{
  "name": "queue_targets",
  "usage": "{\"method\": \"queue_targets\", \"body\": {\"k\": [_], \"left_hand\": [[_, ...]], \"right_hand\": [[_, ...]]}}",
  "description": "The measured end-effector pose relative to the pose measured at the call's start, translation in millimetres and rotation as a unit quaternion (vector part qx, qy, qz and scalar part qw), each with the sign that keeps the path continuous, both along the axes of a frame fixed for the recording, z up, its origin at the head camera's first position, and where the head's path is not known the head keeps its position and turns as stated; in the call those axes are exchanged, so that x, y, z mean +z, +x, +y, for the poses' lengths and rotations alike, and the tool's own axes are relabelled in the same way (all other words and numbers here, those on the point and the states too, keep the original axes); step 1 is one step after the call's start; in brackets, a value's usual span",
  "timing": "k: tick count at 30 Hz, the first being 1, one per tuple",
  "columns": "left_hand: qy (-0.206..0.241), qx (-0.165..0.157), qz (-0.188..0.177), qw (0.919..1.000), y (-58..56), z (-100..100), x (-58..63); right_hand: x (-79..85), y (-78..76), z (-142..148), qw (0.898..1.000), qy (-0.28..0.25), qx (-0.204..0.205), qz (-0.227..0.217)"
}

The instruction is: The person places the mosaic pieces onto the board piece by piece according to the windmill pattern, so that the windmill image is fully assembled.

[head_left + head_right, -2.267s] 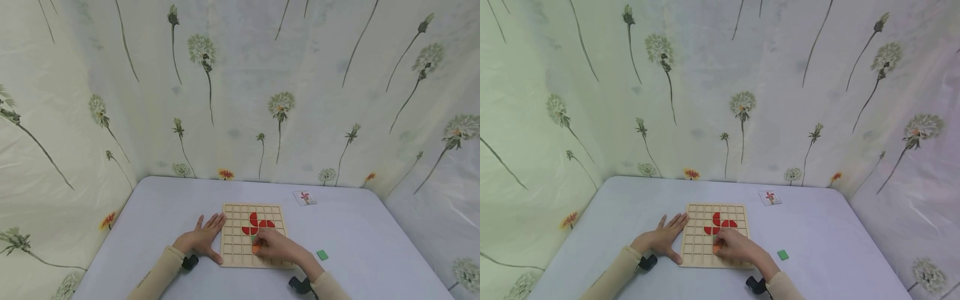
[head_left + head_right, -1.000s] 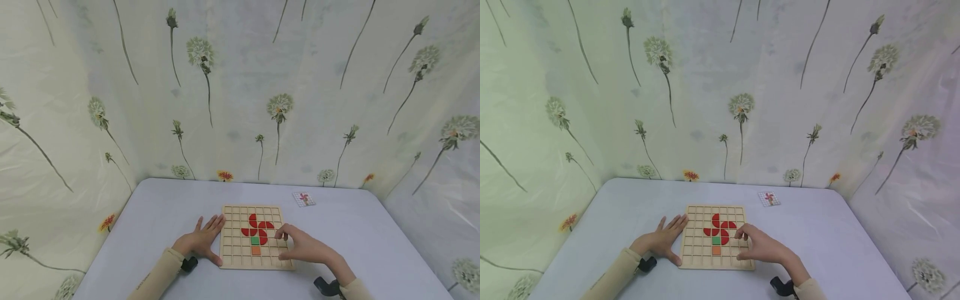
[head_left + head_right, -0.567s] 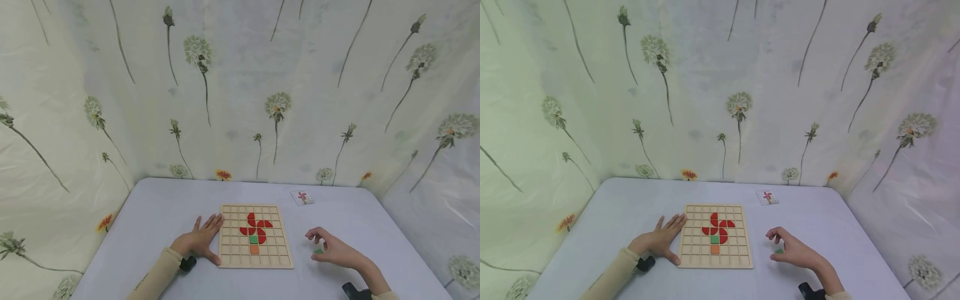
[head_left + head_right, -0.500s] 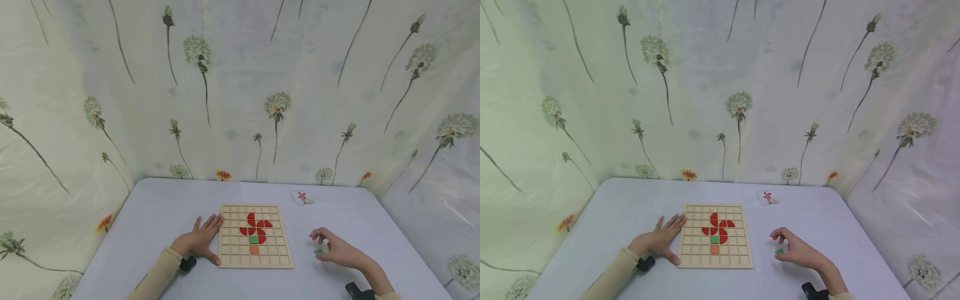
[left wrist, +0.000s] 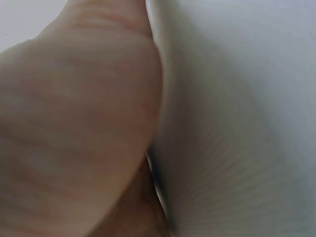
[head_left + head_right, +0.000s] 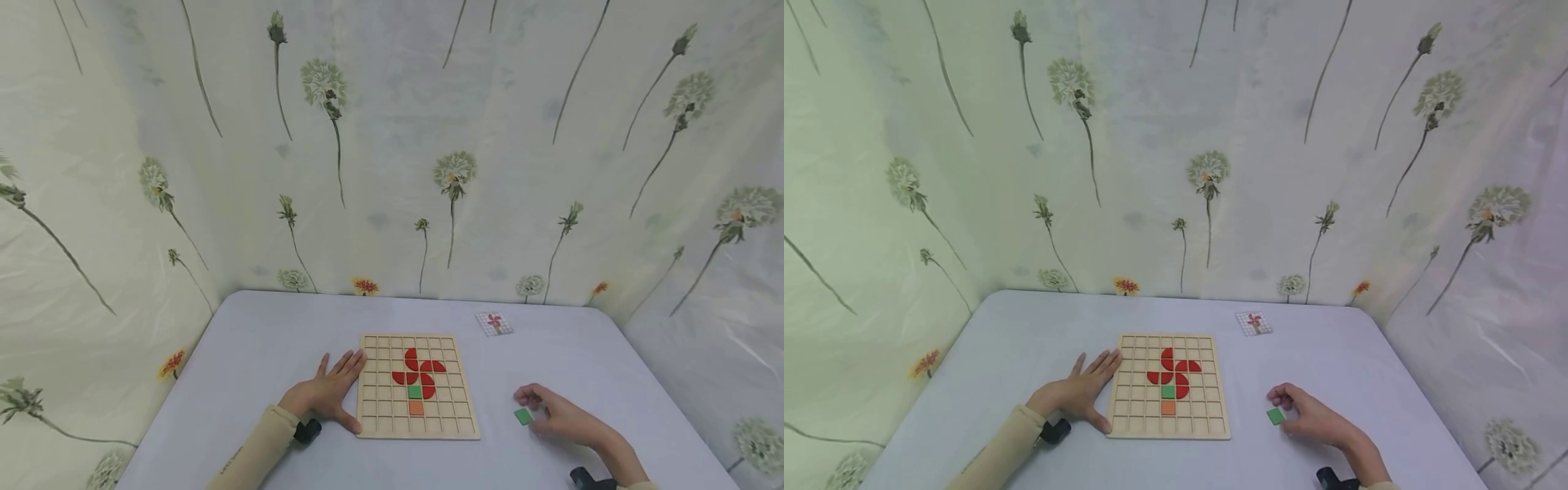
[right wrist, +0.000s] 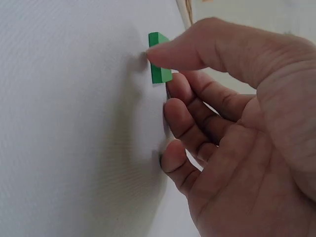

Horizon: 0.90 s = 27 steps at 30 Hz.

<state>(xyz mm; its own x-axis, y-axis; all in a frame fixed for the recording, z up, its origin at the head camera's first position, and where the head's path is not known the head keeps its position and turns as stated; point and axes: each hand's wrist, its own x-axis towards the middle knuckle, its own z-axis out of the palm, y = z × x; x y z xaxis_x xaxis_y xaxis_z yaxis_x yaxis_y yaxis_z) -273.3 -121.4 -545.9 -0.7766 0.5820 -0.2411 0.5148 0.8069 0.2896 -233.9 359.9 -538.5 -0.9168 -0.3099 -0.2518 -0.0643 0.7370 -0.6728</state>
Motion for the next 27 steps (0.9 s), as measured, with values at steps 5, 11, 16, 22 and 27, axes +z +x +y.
{"method": "queue_targets", "body": {"k": [5, 11, 16, 22, 27], "left_hand": [[0.001, 0.0, -0.002, 1.0, -0.2, -1, 0.3], [-0.002, -0.001, 0.001, 1.0, -0.4, 0, 0.5], [-0.002, -0.001, -0.003, 1.0, 0.3, 0, 2.1], [-0.001, -0.001, -0.005, 1.0, -0.4, -1, 1.0], [0.0, 0.0, -0.006, 1.0, -1.3, -1, -0.8]], "right_hand": [[-0.2, -0.7, 1, 1.0, -0.002, 0.014, 0.003], [1.1, -2.2, 3, 1.0, 0.002, 0.021, 0.013], [-0.4, -3.3, 4, 0.999, 0.012, 0.021, 0.03], [-1.8, -4.4, 0, 0.999, 0.03, -0.002, 0.035], [0.6, -6.9, -9, 0.998, 0.027, -0.011, 0.049]]}}
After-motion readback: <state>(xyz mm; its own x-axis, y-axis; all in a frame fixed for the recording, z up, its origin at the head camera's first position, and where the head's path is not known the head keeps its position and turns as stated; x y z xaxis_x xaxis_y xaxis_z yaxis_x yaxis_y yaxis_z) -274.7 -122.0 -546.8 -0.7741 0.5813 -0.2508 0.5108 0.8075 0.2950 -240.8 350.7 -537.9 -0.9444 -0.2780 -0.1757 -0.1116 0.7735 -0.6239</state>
